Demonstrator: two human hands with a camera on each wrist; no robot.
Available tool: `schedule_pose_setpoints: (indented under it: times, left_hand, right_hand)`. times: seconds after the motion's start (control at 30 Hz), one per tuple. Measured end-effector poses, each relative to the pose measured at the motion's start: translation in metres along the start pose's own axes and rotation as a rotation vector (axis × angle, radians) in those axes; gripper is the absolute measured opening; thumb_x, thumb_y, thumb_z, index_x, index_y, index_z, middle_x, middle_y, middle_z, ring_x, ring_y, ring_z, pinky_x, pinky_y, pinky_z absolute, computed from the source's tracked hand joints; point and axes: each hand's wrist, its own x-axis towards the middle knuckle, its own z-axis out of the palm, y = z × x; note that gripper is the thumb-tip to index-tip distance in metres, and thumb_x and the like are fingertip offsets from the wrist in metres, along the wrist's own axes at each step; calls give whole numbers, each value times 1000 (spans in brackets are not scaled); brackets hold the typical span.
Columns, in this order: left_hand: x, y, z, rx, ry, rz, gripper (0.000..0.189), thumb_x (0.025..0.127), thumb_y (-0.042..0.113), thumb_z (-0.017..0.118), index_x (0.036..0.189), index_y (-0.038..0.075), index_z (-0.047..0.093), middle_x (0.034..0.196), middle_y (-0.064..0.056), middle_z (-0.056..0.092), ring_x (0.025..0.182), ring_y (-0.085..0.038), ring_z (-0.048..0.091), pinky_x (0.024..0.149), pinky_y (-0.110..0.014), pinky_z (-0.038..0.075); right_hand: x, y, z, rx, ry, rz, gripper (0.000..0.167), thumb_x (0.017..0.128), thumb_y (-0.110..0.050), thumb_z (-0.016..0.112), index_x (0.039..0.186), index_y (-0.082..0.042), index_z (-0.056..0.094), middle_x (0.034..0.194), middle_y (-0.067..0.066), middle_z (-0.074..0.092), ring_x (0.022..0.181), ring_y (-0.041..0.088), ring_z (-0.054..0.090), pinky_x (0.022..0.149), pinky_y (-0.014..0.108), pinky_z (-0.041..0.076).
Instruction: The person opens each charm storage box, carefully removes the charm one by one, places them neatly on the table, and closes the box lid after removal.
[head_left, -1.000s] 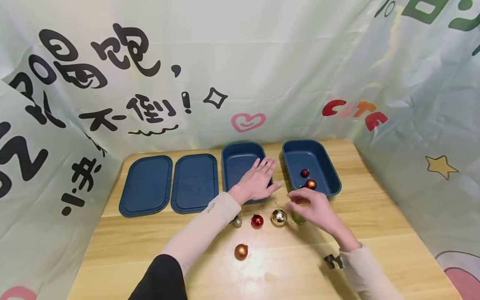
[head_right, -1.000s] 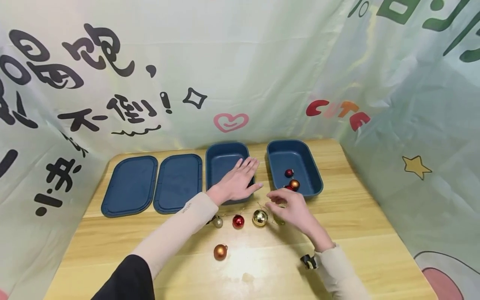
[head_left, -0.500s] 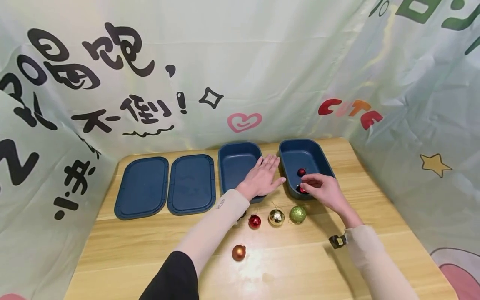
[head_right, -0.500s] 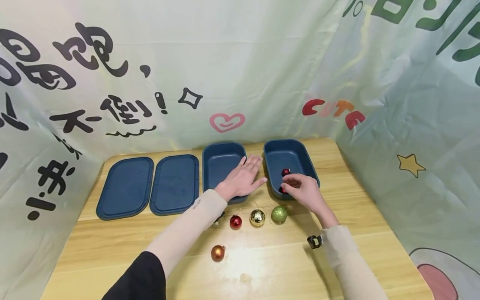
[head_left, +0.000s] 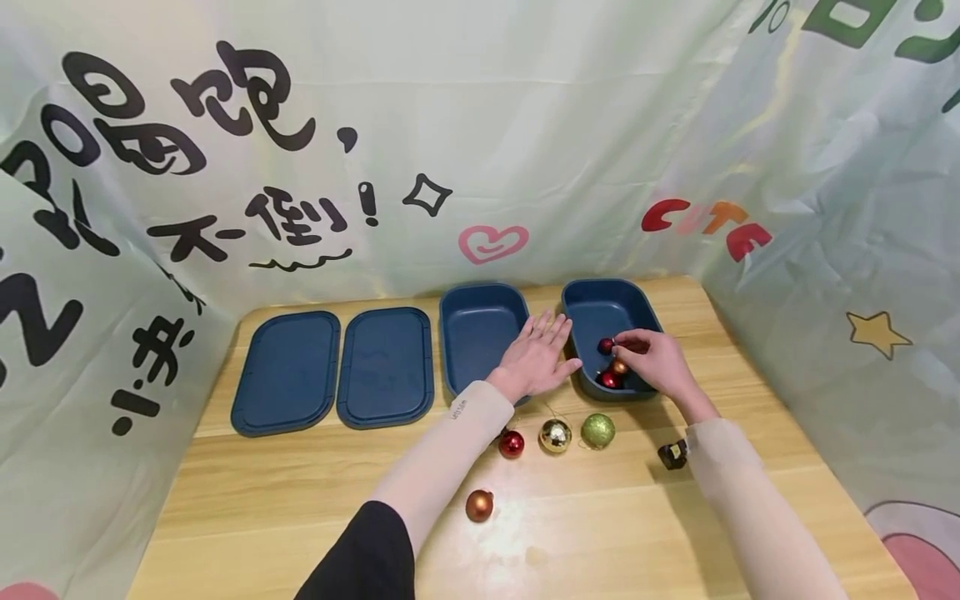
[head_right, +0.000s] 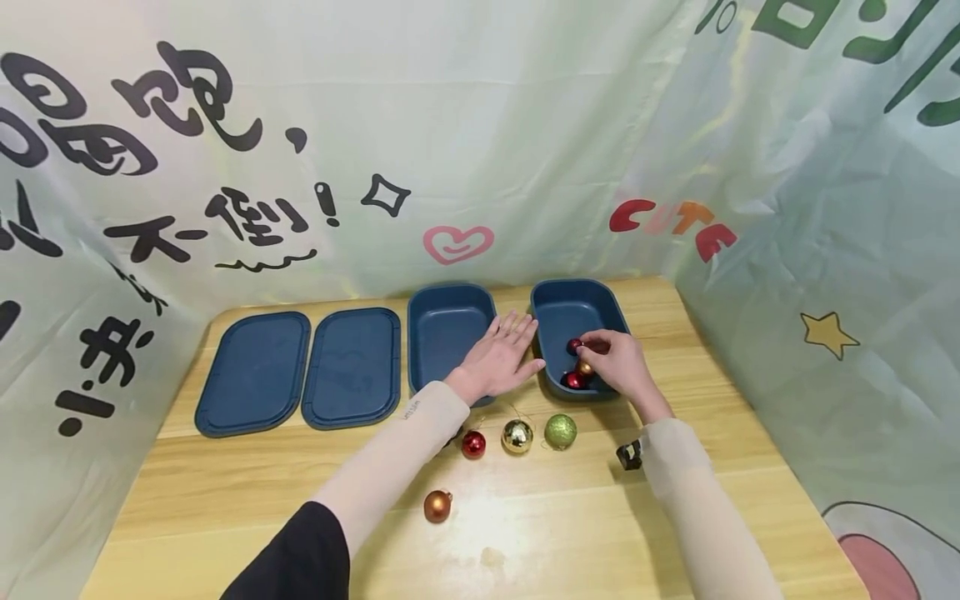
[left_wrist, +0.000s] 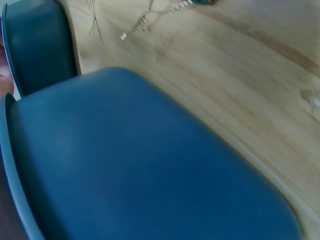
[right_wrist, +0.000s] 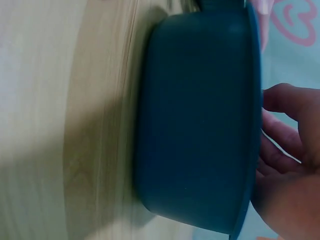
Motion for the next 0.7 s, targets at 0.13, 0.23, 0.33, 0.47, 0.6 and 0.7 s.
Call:
schedule_pose_setpoints:
  times: [0.13, 0.23, 0.33, 0.47, 0.6, 0.7]
  left_hand:
    - [2, 5, 3, 13, 1, 4, 77, 112, 58, 31, 171, 13, 14, 179, -7, 14, 167, -27, 5, 136, -44, 4]
    - [3, 7, 5, 31, 6, 3, 78, 112, 60, 29, 171, 12, 14, 179, -7, 15, 167, -29, 7, 136, -45, 4]
    - [3, 7, 6, 29, 15, 6, 77, 112, 60, 29, 171, 12, 15, 178, -7, 16, 167, -28, 6, 136, -46, 4]
    - [4, 7, 6, 38, 17, 10, 76, 112, 59, 30, 171, 14, 17, 178, -5, 17, 167, -28, 6, 136, -46, 3]
    - [3, 7, 6, 59, 10, 7, 76, 112, 60, 28, 171, 14, 17, 178, -4, 17, 167, -28, 7, 136, -46, 2]
    - [1, 6, 6, 66, 6, 3, 76, 111, 61, 26, 171, 14, 17, 178, -3, 18, 167, -27, 7, 135, -46, 3]
  right_hand:
    - [8, 7, 2, -25, 1, 17, 29, 98, -16, 74, 117, 5, 75, 107, 26, 78, 98, 39, 75, 81, 31, 56]
    - [12, 13, 3, -36, 2, 27, 31, 98, -17, 73, 118, 6, 75, 109, 27, 77, 100, 40, 74, 84, 38, 56]
    - [14, 17, 3, -47, 5, 33, 31, 98, -17, 73, 118, 7, 74, 110, 28, 77, 99, 41, 73, 85, 41, 55]
    - [17, 20, 6, -59, -12, 32, 33, 97, -17, 74, 118, 8, 74, 109, 29, 77, 99, 43, 73, 88, 48, 56]
    - [20, 20, 10, -68, -40, 29, 36, 98, -20, 75, 120, 9, 73, 110, 30, 76, 101, 44, 73, 92, 56, 57]
    - [23, 20, 14, -78, -52, 28, 36, 98, -21, 75, 119, 9, 74, 110, 29, 77, 101, 44, 74, 93, 59, 57]
